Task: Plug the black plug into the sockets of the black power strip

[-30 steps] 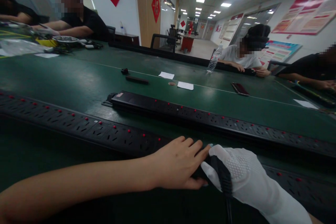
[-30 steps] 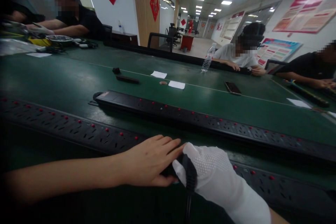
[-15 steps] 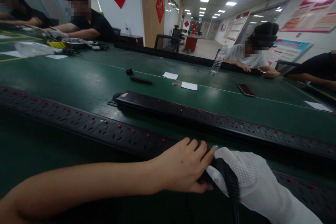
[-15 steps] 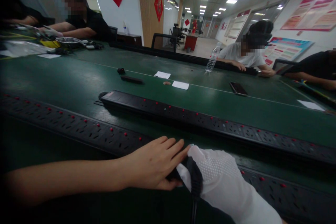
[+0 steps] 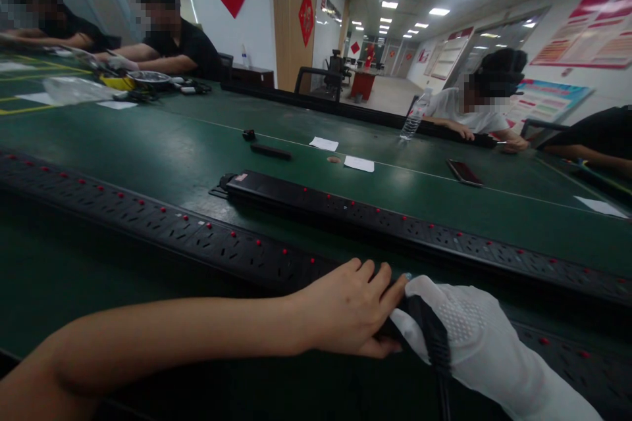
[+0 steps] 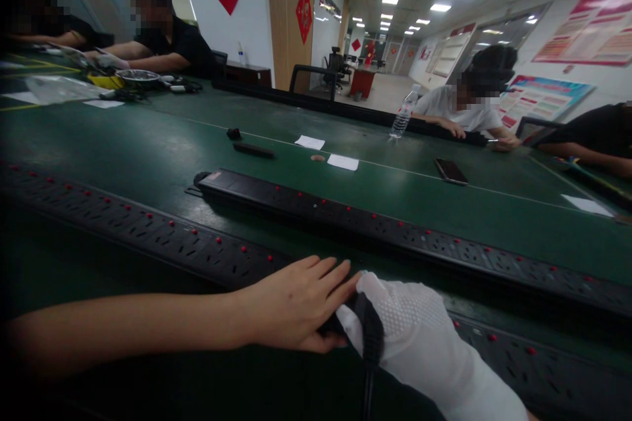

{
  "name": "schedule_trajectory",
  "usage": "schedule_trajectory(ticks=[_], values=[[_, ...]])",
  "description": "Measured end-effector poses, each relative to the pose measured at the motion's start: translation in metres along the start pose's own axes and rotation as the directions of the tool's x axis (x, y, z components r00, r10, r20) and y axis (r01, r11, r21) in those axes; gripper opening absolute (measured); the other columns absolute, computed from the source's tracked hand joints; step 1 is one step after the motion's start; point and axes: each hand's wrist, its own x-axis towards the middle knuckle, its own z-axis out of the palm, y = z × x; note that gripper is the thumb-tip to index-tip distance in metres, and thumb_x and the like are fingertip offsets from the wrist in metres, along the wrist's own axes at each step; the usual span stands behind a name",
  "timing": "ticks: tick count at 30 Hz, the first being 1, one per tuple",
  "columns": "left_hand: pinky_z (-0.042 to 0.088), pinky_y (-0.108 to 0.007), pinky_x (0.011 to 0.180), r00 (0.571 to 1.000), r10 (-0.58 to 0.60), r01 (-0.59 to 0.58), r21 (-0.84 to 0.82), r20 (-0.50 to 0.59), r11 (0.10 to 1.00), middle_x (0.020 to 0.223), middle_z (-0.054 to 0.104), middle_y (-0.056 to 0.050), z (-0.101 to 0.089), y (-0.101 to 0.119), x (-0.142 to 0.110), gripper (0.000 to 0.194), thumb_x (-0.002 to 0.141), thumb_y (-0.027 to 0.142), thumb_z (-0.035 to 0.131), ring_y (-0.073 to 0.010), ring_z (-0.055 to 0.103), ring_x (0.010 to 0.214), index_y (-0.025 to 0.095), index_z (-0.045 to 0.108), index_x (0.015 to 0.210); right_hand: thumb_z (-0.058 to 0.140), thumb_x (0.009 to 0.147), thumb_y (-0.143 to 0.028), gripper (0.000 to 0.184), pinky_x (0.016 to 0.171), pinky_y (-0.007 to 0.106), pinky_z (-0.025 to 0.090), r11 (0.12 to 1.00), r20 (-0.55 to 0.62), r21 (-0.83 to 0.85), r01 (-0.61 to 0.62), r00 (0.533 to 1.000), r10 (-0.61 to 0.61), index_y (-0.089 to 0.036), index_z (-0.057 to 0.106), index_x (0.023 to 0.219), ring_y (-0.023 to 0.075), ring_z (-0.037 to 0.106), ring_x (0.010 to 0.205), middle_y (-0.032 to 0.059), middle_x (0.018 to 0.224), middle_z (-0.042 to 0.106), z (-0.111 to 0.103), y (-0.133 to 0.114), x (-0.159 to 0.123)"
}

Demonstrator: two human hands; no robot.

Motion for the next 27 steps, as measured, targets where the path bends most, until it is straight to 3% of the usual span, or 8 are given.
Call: schedule_trajectory(ticks=[9,15,19,27], values=[[0.041,-0.036,0.077,1.000,-0.006,0.006,0.021,-0.019,1.000,0.124,0.047,-0.022,0.0028,0.0015,-0.0010,0.068,0.087,0.053,0.027,-0.0303,0.050,0.106,0.000,0.033,0.129,0.049,0.081,-0.036,0.017,0.041,0.021,0.029,0.999,-0.028,-0.026,0.019,0.999,-0.020,-0.019,0.048,0.077,0.0099,0.046,0.039,-0.0024,0.057,0.053,0.0015,0.0003,0.0007],[0.042,-0.037,0.077,1.000,-0.006,0.007,0.031,-0.019,0.999,0.124,0.047,-0.022,0.0033,0.0011,-0.0013,0.067,0.088,0.052,0.026,-0.0317,0.049,0.106,-0.001,0.033,0.129,0.046,0.083,-0.038,0.021,0.044,0.022,0.035,0.999,-0.024,-0.038,0.009,1.000,-0.010,-0.017,0.051,0.081,0.0126,0.052,0.045,0.0012,0.061,0.056,0.0049,0.0014,-0.0017],[0.042,-0.037,0.077,1.000,-0.004,0.004,0.029,-0.022,1.000,0.123,0.047,-0.022,0.0029,0.0009,-0.0012,0.067,0.087,0.052,0.027,-0.0317,0.049,0.106,-0.001,0.034,0.128,0.045,0.083,-0.038,0.021,0.043,0.022,0.034,0.998,-0.029,-0.058,0.013,0.999,-0.015,-0.017,0.050,0.079,0.0127,0.051,0.042,0.0010,0.059,0.056,0.0051,0.0012,-0.0014],[0.042,-0.037,0.077,1.000,0.004,-0.004,0.018,-0.020,1.000,0.124,0.047,-0.022,0.0031,0.0007,-0.0009,0.068,0.087,0.052,0.028,-0.0315,0.049,0.107,-0.001,0.035,0.128,0.049,0.082,-0.032,0.015,0.044,0.021,0.032,1.000,-0.018,0.019,0.012,1.000,-0.012,-0.018,0.049,0.078,0.0104,0.049,0.044,-0.0007,0.059,0.054,0.0008,-0.0004,0.0024]])
